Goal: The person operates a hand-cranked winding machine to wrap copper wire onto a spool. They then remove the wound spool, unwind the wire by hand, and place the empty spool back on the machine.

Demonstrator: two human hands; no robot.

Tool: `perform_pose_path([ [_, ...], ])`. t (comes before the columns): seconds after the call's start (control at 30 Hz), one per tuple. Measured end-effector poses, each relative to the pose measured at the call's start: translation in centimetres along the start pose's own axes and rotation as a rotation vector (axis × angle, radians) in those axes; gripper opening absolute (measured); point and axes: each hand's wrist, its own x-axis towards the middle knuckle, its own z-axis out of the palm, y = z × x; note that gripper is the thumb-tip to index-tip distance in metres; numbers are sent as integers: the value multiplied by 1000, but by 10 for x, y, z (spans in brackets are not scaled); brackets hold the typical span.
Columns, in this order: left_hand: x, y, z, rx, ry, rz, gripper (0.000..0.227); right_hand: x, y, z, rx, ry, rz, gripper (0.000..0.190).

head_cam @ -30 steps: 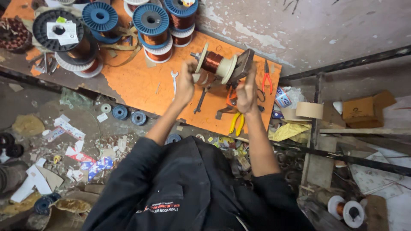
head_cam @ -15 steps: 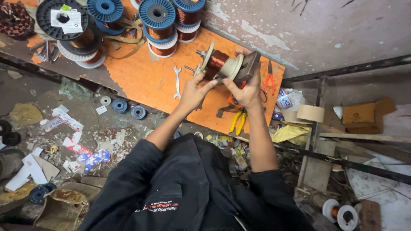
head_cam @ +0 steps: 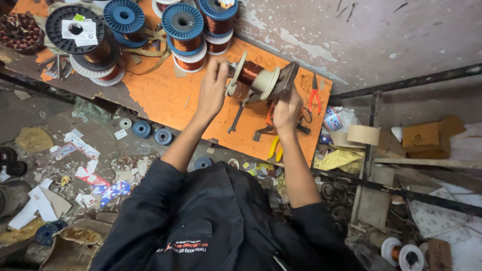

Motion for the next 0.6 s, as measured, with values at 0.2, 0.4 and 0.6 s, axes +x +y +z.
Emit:
perform_pose_path([
  [0.2,16,29,-6,162,-71,130,24,0,-31,-13,-185,-32,-274,39],
  [0.4,15,27,-6,182,-93,149,20,-1,-45,-20,-10,-147,-248,41],
  [0.6,36,-27,0,490,-6,529,15,13,33,-21,-28,-148,-292,38],
])
